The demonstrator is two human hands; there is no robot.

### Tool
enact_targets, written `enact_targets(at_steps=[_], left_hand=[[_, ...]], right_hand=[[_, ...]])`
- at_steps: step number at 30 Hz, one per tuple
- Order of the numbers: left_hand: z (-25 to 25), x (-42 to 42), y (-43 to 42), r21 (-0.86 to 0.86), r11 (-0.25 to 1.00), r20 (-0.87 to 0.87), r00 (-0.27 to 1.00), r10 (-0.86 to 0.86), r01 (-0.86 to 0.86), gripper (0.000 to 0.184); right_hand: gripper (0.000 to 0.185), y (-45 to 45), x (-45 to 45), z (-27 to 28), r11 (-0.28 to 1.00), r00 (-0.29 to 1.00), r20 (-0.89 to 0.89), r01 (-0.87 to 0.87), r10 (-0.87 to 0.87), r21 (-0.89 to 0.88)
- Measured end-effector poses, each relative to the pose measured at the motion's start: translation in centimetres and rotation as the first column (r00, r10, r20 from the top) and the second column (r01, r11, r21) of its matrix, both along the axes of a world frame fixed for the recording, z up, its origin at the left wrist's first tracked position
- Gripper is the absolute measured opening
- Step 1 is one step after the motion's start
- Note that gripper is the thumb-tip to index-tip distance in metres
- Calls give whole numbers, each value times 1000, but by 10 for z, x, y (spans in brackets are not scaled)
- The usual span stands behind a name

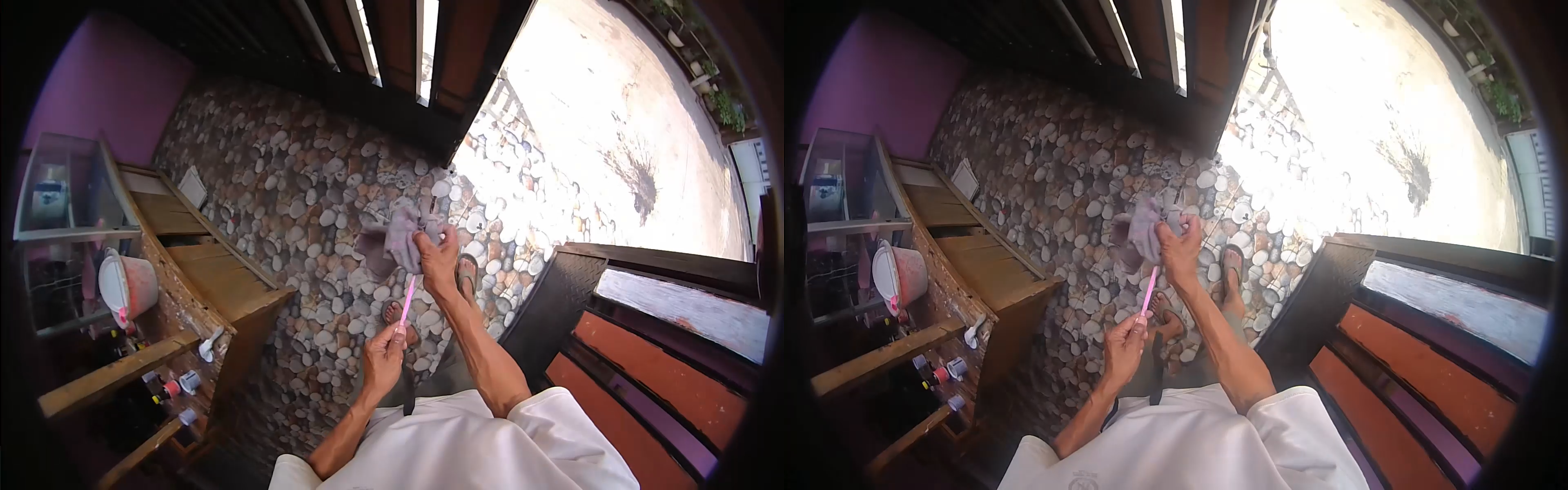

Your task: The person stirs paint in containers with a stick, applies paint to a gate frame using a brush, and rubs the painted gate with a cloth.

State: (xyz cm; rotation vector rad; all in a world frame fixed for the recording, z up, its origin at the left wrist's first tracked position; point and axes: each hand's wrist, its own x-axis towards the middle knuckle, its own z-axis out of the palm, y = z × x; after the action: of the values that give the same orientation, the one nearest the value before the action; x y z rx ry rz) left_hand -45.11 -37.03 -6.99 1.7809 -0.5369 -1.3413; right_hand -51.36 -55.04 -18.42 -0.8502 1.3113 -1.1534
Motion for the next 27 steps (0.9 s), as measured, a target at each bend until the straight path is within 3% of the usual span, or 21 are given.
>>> enact_targets(at_steps=[1, 2, 4, 5, 6, 7, 8, 10, 12, 13, 15, 17, 18, 22, 23, 24, 25, 27], left_hand=[[8, 6, 10, -9, 999, 20, 999, -44, 44, 25], [17, 11, 17, -16, 1000, 20, 1000, -20, 20, 25], [34, 23, 28, -13, 999, -95, 995, 31, -33, 24], [39, 26, 29, -32, 998, -74, 996, 50, -52, 25], [45, 29, 41, -38, 996, -78, 994, 79, -82, 25], [49, 32, 55, -25, 999, -89, 995, 44, -47, 25], [52, 37, 67, -8, 1000, -93, 996, 7, -8, 25], [64, 45, 82, 22, 999, -118, 992, 41, -38, 26], [70, 49, 82, 8, 984, -161, 971, 175, -176, 29], [68, 50, 83, -38, 983, -136, 976, 171, -178, 33], [69, 51, 82, -65, 972, -163, 964, 212, -225, 32], [74, 51, 79, -93, 958, -193, 949, 251, -272, 32], [77, 52, 78, -102, 953, -211, 942, 259, -285, 32], [69, 50, 97, -82, 946, -308, 911, 275, -313, 31], [66, 49, 106, -80, 947, -360, 895, 264, -312, 29], [67, 46, 114, -87, 945, -300, 913, 277, -316, 28], [68, 46, 124, -86, 941, -310, 906, 287, -328, 28], [74, 50, 149, -89, 922, -311, 890, 333, -376, 27]], right_hand=[[24, -16, 8, 24, 988, 969, 215, 98, -122, 117], [25, -28, 9, 20, 984, 965, 230, 96, -129, 149], [24, -37, 13, -8, 999, 995, 83, -49, 47, 22], [29, -48, 11, -26, 993, 974, -196, -119, 113, -18], [29, -60, 12, -19, 997, 992, -100, -71, 72, 12], [27, -91, 0, -46, 995, 997, -32, 61, -64, -80], [28, -113, -12, -26, 992, 989, 74, 129, -128, -4], [33, -142, -30, 6, 993, 998, -58, 4, 3, 120], [39, -133, -24, 33, 987, 1000, -6, -24, 25, 157], [40, -123, -24, 36, 981, 978, 164, -149, 127, 128], [38, -97, -20, 45, 917, 925, 190, -362, 330, 171], [41, -67, -3, 44, 860, 821, 479, -457, 311, 227], [42, -43, 8, 69, 817, 759, 572, -521, 311, 247], [49, 41, 48, 115, 666, 604, 728, -692, 323, 279], [48, 61, 58, 117, 681, 633, 670, -687, 387, 256], [47, 78, 72, 119, 688, 650, 612, -689, 450, 226], [44, 89, 87, 126, 721, 663, 494, -686, 563, 99], [43, 108, 108, 130, 657, 634, 443, -744, 634, 123]])
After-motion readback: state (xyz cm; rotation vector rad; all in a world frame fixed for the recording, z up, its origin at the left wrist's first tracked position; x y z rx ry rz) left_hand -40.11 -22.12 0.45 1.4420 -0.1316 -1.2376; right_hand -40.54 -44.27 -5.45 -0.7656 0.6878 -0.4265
